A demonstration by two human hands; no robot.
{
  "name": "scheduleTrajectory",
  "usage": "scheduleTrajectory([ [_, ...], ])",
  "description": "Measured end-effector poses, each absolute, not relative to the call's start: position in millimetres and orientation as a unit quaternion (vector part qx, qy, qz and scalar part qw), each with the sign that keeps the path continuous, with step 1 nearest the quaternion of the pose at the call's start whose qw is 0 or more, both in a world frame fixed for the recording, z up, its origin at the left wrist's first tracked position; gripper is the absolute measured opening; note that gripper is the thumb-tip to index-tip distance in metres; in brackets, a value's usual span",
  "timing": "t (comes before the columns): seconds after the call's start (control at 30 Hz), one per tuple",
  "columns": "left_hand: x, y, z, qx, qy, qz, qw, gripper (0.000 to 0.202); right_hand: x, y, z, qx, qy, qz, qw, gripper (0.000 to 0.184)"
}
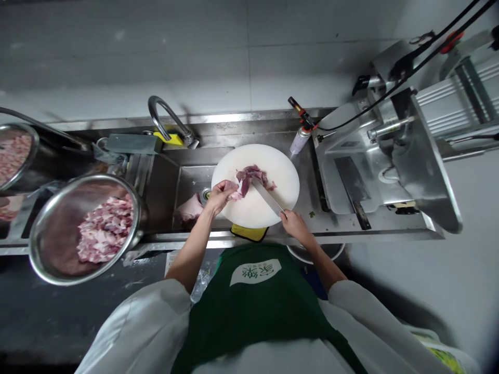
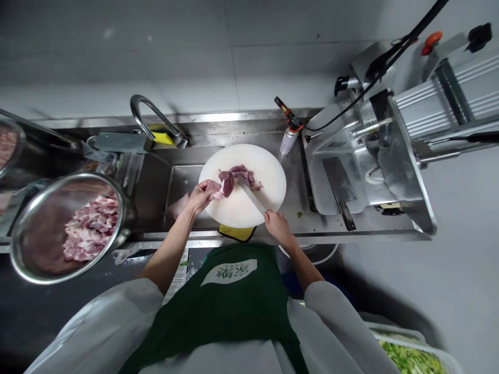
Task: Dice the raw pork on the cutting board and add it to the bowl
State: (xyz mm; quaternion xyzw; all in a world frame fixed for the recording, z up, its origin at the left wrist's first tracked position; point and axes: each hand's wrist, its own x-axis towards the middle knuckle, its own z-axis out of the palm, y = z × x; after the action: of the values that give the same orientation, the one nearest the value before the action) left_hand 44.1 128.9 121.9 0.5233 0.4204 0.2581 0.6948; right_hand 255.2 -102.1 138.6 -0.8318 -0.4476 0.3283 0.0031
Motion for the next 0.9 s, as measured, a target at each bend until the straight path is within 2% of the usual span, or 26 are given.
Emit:
scheduleTrajectory([
  [0.17, 24, 96, 86, 0.552, 0.57, 0.253, 0.553, 0.033, 241, -107, 156, -0.832, -0.456, 0.315, -0.008, 0.035],
  [0.4, -4, 70, 47, 0.507, 0.632, 0.286, 0.512, 0.02, 194, -91, 178, -0.804, -0.516, 0.295, -0.01, 0.038],
  [0.5, -9, 69, 48, 0.53, 0.656, 0.329, 0.425, 0.018, 178, -72, 177, -0.779, -0.54, 0.317, -0.032, 0.037],
  [0.6, -2, 66, 54, 0.61, 0.62, 0.376, 0.319, 0.01, 168, -66, 171, -0.771, -0.541, 0.331, -0.06, 0.037],
  [0.73, 21, 62, 57, 0.743, 0.502, 0.303, 0.323, 0.009, 161, -62, 157, -0.779, -0.535, 0.321, -0.068, 0.038],
  [0.9, 31, 65, 47, 0.771, 0.494, 0.246, 0.318, 0.014, 146, 5, 143, -0.766, -0.55, 0.331, -0.031, 0.035],
])
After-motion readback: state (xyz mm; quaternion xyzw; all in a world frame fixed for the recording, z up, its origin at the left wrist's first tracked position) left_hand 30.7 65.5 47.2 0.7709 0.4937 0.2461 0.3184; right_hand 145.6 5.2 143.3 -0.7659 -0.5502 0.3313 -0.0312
